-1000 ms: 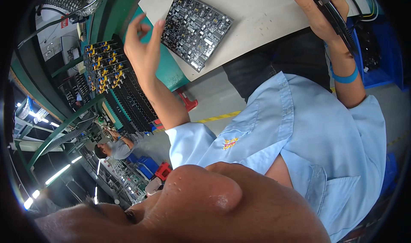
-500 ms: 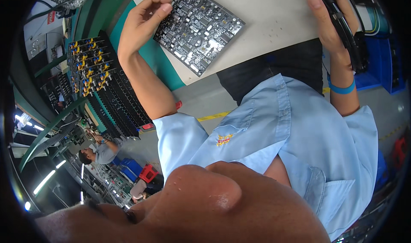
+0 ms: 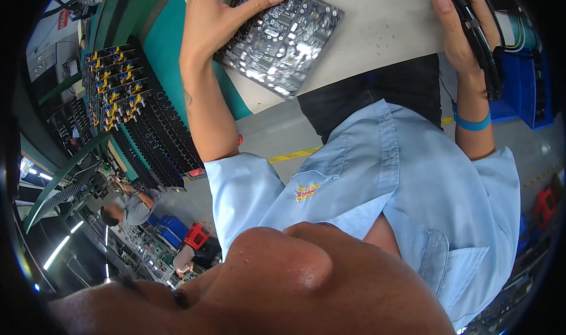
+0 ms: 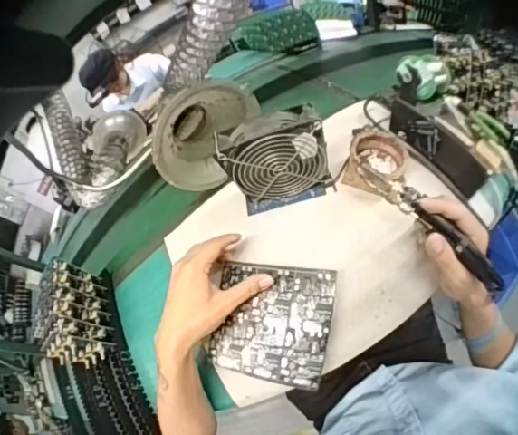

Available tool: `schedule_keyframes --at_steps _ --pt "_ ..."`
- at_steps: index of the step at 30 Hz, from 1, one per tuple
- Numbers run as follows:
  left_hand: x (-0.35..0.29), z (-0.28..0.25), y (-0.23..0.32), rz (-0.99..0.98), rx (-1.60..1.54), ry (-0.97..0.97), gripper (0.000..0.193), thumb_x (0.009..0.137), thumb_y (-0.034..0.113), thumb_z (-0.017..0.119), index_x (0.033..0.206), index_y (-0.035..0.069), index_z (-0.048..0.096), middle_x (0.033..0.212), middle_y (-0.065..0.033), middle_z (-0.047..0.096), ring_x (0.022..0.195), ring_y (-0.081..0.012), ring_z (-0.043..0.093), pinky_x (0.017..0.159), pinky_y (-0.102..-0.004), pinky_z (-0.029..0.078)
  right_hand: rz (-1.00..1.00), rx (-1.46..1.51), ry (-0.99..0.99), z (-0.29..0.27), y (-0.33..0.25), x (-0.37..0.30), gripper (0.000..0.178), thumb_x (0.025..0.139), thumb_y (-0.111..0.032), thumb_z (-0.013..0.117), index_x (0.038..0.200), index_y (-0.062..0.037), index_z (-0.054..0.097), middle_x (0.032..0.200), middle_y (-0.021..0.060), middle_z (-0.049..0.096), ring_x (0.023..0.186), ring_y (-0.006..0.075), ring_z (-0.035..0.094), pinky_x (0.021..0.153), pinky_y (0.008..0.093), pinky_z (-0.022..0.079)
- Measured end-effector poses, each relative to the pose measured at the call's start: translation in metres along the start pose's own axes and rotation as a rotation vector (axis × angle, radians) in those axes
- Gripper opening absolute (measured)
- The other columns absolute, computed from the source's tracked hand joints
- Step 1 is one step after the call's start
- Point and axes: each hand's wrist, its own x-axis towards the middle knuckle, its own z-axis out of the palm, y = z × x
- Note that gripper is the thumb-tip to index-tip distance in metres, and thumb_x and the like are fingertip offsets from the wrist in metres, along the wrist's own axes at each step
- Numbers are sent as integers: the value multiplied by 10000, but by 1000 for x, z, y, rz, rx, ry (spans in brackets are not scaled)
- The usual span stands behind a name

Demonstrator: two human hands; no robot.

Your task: Soldering electronic components onto a printed circuit board and trimming the leads.

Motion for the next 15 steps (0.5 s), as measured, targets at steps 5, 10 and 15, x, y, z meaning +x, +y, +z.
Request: schedule_keyframes --at_steps 5,10,15 --pt "-11 -13 22 -328 140 91 577 794 233 826 1252 -44 609 922 -182 692 777 -238 629 721 -309 515 -4 -42 -18 -2 1 2 352 954 -109 609 1281 23 615 1066 168 722 901 197 677 861 286 543" --pt "-36 -16 16 -489 417 45 897 744 805 629 1161 13 681 732 -109 706 758 -273 700 697 -341 541 47 -60 -11 -3 -2 -1 365 943 -134 620 1268 31 608 1065 165 696 897 205 655 837 286 527" --pt "-21 -6 -6 131 258 463 733 729 593 801 1165 16 682 824 -111 712 723 -262 668 661 -331 525 185 53 97 10 -8 -1 404 900 -197 658 1213 51 601 1058 140 627 837 202 579 771 276 467"
